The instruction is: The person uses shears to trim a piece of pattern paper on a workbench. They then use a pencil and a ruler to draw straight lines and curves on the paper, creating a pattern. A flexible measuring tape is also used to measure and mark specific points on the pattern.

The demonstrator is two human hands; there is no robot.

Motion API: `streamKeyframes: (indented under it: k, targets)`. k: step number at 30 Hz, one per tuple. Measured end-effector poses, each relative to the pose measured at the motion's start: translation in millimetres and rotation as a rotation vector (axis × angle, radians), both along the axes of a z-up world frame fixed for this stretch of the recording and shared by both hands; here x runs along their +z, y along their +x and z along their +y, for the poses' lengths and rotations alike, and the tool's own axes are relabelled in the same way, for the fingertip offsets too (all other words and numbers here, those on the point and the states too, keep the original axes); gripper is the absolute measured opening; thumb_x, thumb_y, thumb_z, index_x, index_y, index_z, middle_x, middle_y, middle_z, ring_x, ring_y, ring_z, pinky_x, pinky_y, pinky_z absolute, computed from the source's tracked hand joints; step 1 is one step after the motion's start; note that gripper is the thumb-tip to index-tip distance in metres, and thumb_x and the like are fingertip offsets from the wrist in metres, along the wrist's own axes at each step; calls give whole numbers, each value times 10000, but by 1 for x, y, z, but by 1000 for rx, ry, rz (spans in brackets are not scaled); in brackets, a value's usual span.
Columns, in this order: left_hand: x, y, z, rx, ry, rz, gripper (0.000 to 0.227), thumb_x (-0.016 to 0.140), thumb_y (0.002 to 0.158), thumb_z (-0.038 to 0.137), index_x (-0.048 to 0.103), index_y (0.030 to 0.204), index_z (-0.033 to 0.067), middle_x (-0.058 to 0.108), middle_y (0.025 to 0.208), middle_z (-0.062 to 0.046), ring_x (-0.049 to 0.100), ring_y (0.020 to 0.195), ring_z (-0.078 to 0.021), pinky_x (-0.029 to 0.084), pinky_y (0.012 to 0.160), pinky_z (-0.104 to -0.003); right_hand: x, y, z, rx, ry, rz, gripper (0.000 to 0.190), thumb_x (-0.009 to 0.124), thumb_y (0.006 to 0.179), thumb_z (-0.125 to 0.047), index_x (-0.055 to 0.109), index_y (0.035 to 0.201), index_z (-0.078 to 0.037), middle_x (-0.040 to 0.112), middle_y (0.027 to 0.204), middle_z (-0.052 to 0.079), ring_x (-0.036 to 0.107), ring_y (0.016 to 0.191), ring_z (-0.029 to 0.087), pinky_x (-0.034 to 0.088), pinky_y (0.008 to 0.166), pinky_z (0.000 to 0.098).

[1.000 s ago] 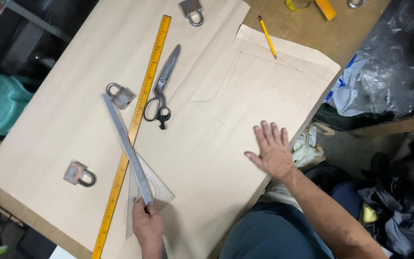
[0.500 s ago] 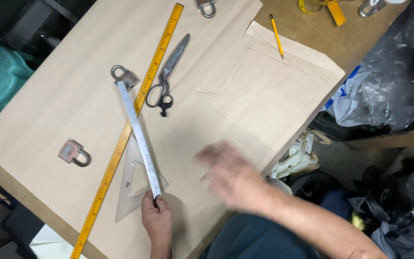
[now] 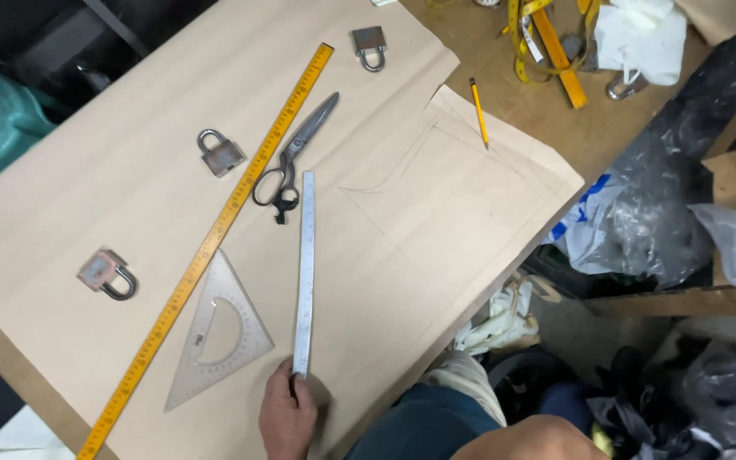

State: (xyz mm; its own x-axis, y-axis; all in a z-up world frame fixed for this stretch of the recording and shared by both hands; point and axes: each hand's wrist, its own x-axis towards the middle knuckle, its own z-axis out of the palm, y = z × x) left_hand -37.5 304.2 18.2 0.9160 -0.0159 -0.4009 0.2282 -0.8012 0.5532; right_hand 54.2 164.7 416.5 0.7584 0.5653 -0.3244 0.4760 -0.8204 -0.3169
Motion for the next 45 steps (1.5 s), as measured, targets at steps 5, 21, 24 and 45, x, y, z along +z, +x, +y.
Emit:
streamKeyframes:
  k: [5, 21, 24, 45]
  targets:
    - [46, 16, -21, 18, 36, 174, 495, 493, 931, 348, 562, 1416, 278, 641, 1340, -10, 628, 1207, -257, 490, 1027, -432, -106, -40, -38, 170, -43, -390, 345, 437, 901, -114, 674, 943, 134, 569, 1181, 486, 651, 870, 519, 578, 801, 410]
    - [-13, -10, -29, -182, 296, -411, 542, 622, 891, 274, 570, 1385, 57, 618, 1356, -177, 606, 1102, -415, 490, 971, -509, -397, -147, -252, -628, 26, -419, 539, 494, 1040, -387, 509, 1444, -31, 507, 1520, 222, 474, 1404, 398, 270, 1241, 542]
    - [-6, -13, -47, -152, 403, -509, 551, 617, 882, 296, 588, 1375, 53, 632, 1347, -182, 624, 1041, -411, 497, 947, -499, -399, -135, -289, -619, 27, -423, 533, 498, 1040, -381, 511, 1447, -38, 496, 1530, 207, 455, 1413, 393, 265, 1226, 552]
    - [-16, -5, -94, 185, 514, -237, 270, 584, 960, 150, 680, 1165, 3, 645, 1212, -240, 587, 1094, -480, 506, 925, -561, -456, 70, -505, -961, -33, -238, 331, 541, 1017, -376, 659, 1122, -85, 709, 987, 202, 694, 850, 464, 546, 702, 604]
